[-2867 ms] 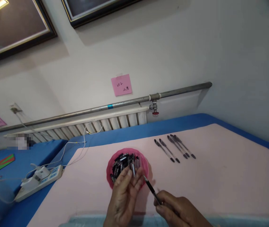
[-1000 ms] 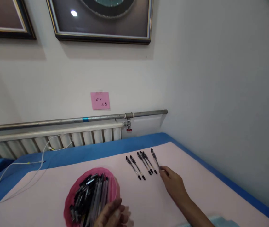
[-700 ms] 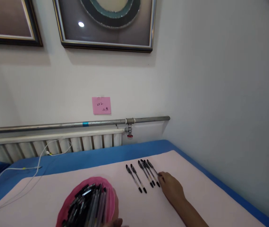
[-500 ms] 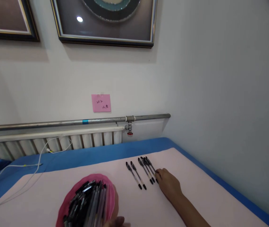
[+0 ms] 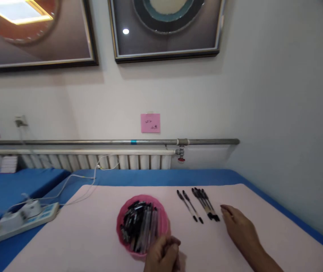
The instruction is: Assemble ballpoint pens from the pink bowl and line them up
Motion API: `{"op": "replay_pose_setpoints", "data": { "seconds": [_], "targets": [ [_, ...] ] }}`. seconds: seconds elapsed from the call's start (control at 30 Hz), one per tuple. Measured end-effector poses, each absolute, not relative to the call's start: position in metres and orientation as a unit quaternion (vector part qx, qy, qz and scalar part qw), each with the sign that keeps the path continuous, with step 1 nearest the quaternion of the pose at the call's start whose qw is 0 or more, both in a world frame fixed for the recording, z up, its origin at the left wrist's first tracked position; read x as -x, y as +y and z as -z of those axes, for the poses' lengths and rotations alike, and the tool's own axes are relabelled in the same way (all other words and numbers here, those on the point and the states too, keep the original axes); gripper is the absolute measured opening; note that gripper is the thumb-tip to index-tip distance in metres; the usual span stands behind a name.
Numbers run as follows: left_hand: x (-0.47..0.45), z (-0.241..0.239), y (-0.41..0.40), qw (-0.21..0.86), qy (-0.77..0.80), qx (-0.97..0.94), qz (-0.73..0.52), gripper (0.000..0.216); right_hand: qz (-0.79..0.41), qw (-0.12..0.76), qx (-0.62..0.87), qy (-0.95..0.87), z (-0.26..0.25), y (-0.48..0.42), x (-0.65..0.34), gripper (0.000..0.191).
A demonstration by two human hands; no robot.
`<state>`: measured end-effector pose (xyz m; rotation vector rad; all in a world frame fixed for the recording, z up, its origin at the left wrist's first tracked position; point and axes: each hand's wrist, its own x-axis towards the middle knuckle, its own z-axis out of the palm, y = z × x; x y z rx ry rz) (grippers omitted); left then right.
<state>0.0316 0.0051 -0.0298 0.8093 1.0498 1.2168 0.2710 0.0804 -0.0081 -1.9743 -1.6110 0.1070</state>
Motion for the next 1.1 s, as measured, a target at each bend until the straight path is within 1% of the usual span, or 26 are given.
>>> {"op": "replay_pose_setpoints", "data": {
  "seconds": [0.07, 0.13, 0.2, 0.27, 0.3, 0.4, 0.5, 0.57, 0.67, 0.8, 0.87, 1.0, 1.1],
  "targets": [
    [-0.012, 0.014, 0.009, 0.555, 0.484, -0.370, -0.566, 0.037, -0.049, 0.319, 0.715, -0.620, 0.002, 0.070, -0.258, 0.033],
    [0.016, 0.001, 0.014, 0.462, 0.512, -0.359, -0.629, 0.033, -0.054, 0.388, 0.652, -0.649, -0.005, 0.059, -0.237, 0.029],
    [0.045, -0.008, 0.019, 0.367, 0.560, -0.348, -0.656, 0.031, -0.051, 0.444, 0.579, -0.682, -0.011, 0.049, -0.211, 0.027],
    [0.068, -0.009, 0.023, 0.289, 0.602, -0.383, -0.639, 0.027, -0.049, 0.478, 0.523, -0.704, -0.015, 0.042, -0.182, 0.025],
    [0.075, -0.008, 0.024, 0.257, 0.619, -0.429, -0.606, 0.025, -0.058, 0.484, 0.503, -0.714, -0.015, 0.041, -0.169, 0.023],
    [0.077, -0.002, 0.027, 0.160, 0.675, -0.559, -0.454, 0.020, -0.091, 0.499, 0.488, -0.710, -0.010, 0.046, -0.141, 0.024],
    [0.061, 0.004, 0.027, 0.079, 0.712, -0.620, -0.321, 0.017, -0.108, 0.501, 0.498, -0.700, 0.001, 0.054, -0.134, 0.025],
    [0.051, 0.006, 0.027, 0.038, 0.732, -0.635, -0.243, 0.022, -0.120, 0.499, 0.502, -0.697, 0.007, 0.059, -0.138, 0.024],
    [0.044, 0.006, 0.029, 0.038, 0.744, -0.640, -0.190, 0.026, -0.136, 0.493, 0.506, -0.695, 0.012, 0.061, -0.147, 0.022],
    [0.047, 0.004, 0.031, 0.077, 0.746, -0.632, -0.196, 0.020, -0.157, 0.480, 0.510, -0.696, 0.014, 0.062, -0.154, 0.020],
    [0.050, 0.004, 0.030, 0.099, 0.741, -0.621, -0.234, 0.020, -0.164, 0.474, 0.512, -0.697, 0.014, 0.063, -0.156, 0.020],
    [0.055, 0.006, 0.029, 0.145, 0.727, -0.563, -0.365, 0.025, -0.174, 0.462, 0.509, -0.705, 0.016, 0.063, -0.156, 0.020],
    [0.055, 0.005, 0.027, 0.179, 0.711, -0.536, -0.418, 0.021, -0.183, 0.447, 0.496, -0.722, 0.017, 0.062, -0.154, 0.019]
  ]
}}
